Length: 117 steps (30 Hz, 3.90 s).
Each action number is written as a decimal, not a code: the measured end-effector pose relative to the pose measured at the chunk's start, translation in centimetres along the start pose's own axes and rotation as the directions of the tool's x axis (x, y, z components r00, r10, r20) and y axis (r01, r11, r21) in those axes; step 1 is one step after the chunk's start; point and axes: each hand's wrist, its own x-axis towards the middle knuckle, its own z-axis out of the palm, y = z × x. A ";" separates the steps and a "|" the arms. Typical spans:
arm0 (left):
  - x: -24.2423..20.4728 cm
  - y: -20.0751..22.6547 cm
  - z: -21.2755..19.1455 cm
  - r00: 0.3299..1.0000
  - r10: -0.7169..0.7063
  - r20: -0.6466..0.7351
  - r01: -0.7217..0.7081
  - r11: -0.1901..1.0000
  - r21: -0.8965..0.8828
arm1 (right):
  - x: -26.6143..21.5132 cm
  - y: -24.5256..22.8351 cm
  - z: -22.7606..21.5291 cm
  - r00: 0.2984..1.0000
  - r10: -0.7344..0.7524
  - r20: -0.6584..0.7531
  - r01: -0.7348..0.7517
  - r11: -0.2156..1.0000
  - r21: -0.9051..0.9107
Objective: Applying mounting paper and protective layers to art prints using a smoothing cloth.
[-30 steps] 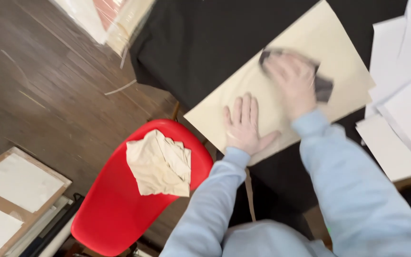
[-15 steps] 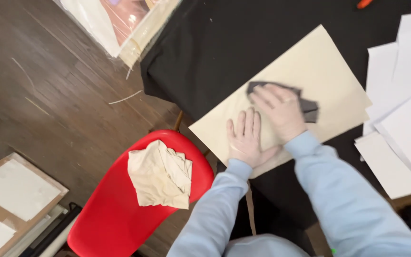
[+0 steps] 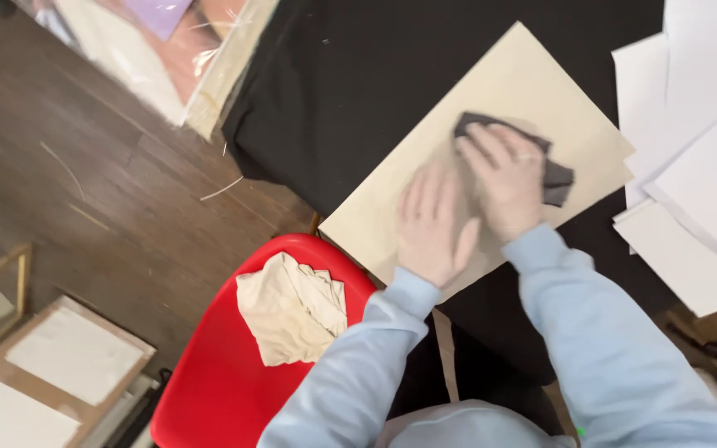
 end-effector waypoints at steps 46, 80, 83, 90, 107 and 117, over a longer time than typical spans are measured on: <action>7.2 2.6 5.4 0.907 0.279 0.316 -0.370 0.886 0.279 | -10.0 -6.0 7.3 0.805 -0.332 0.491 0.044 0.859 0.510; 6.6 0.5 7.1 0.901 0.414 0.128 -0.419 0.908 0.014 | -18.6 -5.1 -3.6 0.932 -0.310 0.190 0.195 0.867 0.459; 3.9 -0.6 5.3 0.948 0.311 0.073 -0.313 0.950 0.015 | -16.7 -5.2 -3.6 0.982 -0.177 0.071 0.132 0.899 0.418; -6.0 -3.5 6.4 0.997 0.075 -0.035 -0.070 0.990 0.125 | -16.0 -3.7 -1.5 1.000 0.022 0.006 -0.023 0.980 0.198; -5.5 -1.3 7.5 0.972 -0.182 0.149 0.147 0.965 0.218 | -10.1 4.8 -3.7 0.973 0.100 -0.206 -0.116 0.991 -0.066; -5.9 -1.6 7.7 0.980 -0.164 0.111 0.140 0.971 0.196 | -8.1 -0.6 -3.9 0.966 0.244 0.090 -0.257 0.850 0.460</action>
